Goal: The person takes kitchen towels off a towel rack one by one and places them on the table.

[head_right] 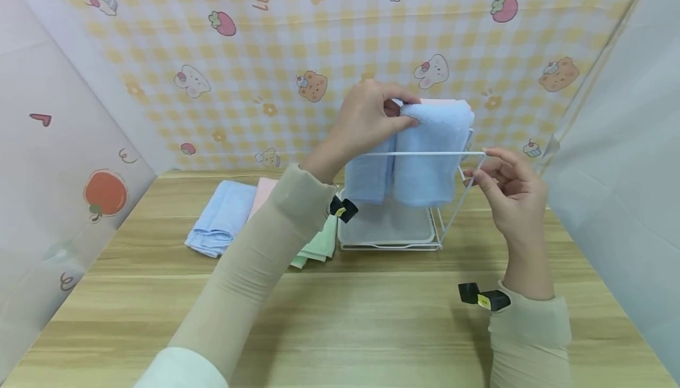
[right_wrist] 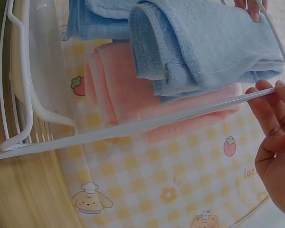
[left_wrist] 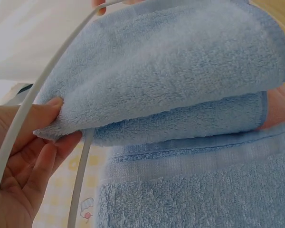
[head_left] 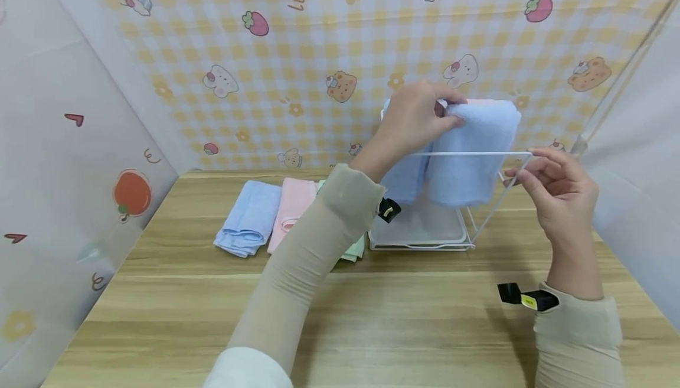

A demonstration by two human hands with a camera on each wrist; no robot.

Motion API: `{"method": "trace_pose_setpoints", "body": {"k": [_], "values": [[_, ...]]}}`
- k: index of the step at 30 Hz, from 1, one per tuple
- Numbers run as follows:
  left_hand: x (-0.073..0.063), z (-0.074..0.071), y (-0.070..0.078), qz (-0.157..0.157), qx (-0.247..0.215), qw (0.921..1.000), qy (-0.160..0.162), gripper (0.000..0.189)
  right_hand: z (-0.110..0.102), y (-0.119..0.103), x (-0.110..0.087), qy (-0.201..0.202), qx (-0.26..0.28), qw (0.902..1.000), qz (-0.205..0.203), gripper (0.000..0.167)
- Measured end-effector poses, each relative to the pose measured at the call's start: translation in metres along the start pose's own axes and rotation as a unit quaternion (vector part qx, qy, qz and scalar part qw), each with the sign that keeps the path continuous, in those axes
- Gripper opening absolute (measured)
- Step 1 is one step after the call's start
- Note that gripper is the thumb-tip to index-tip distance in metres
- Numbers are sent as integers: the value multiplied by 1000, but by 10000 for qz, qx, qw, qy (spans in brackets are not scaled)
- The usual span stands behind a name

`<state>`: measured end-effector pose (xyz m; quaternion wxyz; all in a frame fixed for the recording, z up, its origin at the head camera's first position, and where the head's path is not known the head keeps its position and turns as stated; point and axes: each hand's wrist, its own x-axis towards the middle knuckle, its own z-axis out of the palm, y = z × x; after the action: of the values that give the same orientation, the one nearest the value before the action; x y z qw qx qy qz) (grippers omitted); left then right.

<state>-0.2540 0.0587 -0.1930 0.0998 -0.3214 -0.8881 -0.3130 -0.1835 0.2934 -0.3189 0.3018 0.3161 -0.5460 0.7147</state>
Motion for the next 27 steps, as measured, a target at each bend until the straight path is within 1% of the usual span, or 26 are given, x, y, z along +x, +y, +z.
{"method": "trace_pose_setpoints", "body": {"k": [5,8,12,17,21,23,25,27], "values": [[-7,-4,4,158,100,9992,354,25,0,1,0,74,60,9999,-65,37],[-12,-6,4,304,35,9978,583,24,1,1,0,76,55,9999,-117,37],[-21,-8,1,552,-142,9937,964,23,1,1,0,67,1,9999,-114,37],[-29,-11,-4,609,-531,9895,1198,24,0,2,-1,66,110,9999,-61,37],[-35,-13,-9,836,-854,9822,1447,22,1,2,0,46,188,9998,-75,37],[-38,-13,-12,945,-926,9786,1574,21,1,2,0,20,222,9997,-93,37],[-40,-14,-14,906,-1043,9770,1622,21,1,2,0,-4,234,9997,-119,36],[-43,-15,-16,823,-1266,9745,1661,21,1,2,0,-26,252,9996,-134,37]]}}
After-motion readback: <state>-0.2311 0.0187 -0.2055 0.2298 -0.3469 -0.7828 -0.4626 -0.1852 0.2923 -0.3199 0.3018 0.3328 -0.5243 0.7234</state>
